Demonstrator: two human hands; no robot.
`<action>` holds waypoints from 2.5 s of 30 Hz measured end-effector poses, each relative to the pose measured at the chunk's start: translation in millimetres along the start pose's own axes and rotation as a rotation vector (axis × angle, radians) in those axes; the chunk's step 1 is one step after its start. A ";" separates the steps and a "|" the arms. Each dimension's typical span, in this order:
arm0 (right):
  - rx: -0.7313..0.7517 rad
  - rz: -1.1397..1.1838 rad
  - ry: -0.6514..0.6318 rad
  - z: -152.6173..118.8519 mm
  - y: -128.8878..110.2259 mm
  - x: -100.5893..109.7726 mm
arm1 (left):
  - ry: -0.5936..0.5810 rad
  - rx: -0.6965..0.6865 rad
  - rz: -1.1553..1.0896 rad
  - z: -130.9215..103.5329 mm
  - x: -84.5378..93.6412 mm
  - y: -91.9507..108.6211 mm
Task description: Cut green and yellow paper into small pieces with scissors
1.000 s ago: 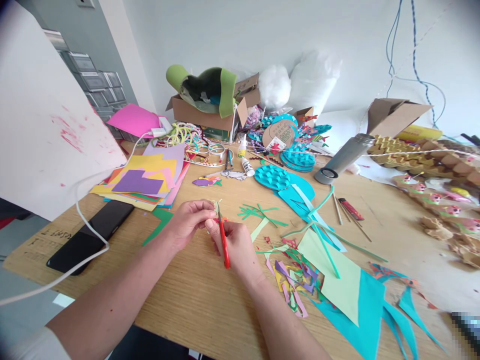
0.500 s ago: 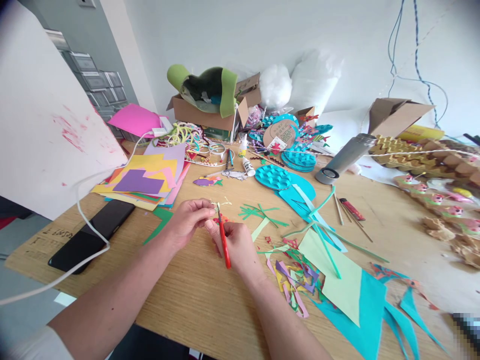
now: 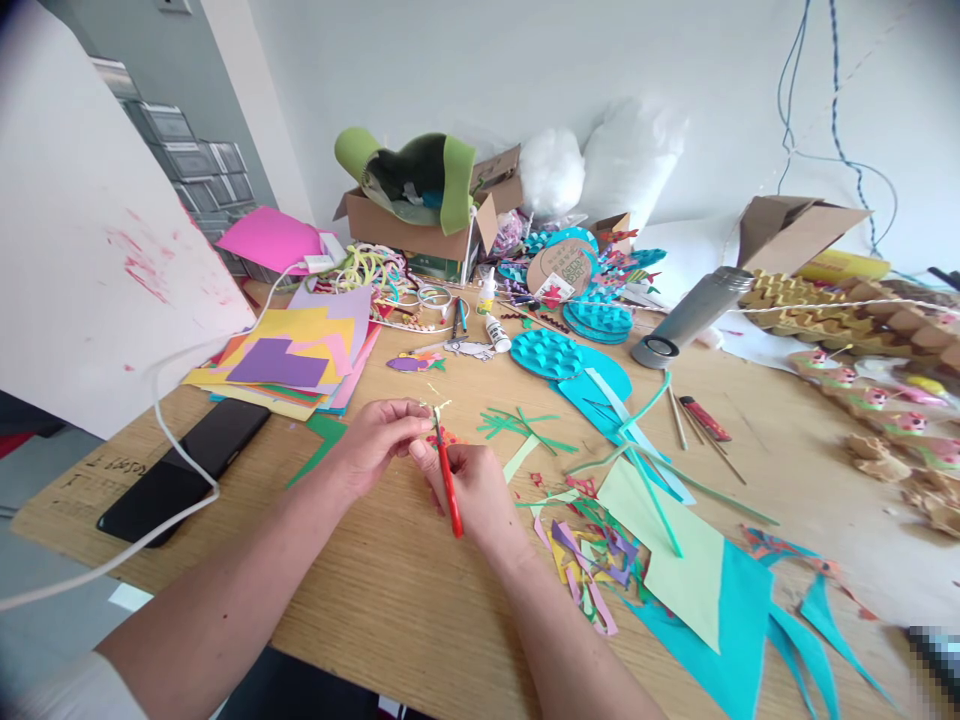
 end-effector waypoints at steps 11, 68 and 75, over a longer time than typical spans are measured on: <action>0.060 0.012 -0.002 2.0 -0.6 0.2 | -0.027 0.008 0.032 0.7 -0.9 -1.6; 0.055 -0.030 -0.009 -0.8 -3.0 2.2 | 0.031 0.033 0.024 -1.0 0.5 2.3; 0.078 -0.024 -0.041 -1.6 -5.2 1.8 | -0.033 0.034 0.027 -1.3 0.0 1.9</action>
Point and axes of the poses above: each hand's wrist, its own z-axis towards the middle knuckle, its own x-axis out of the back of the hand, y = z × x, the point moved 4 cm from there along z, towards the middle knuckle, and after that the axes turned 2 degrees about y, right-handed, at the moved point
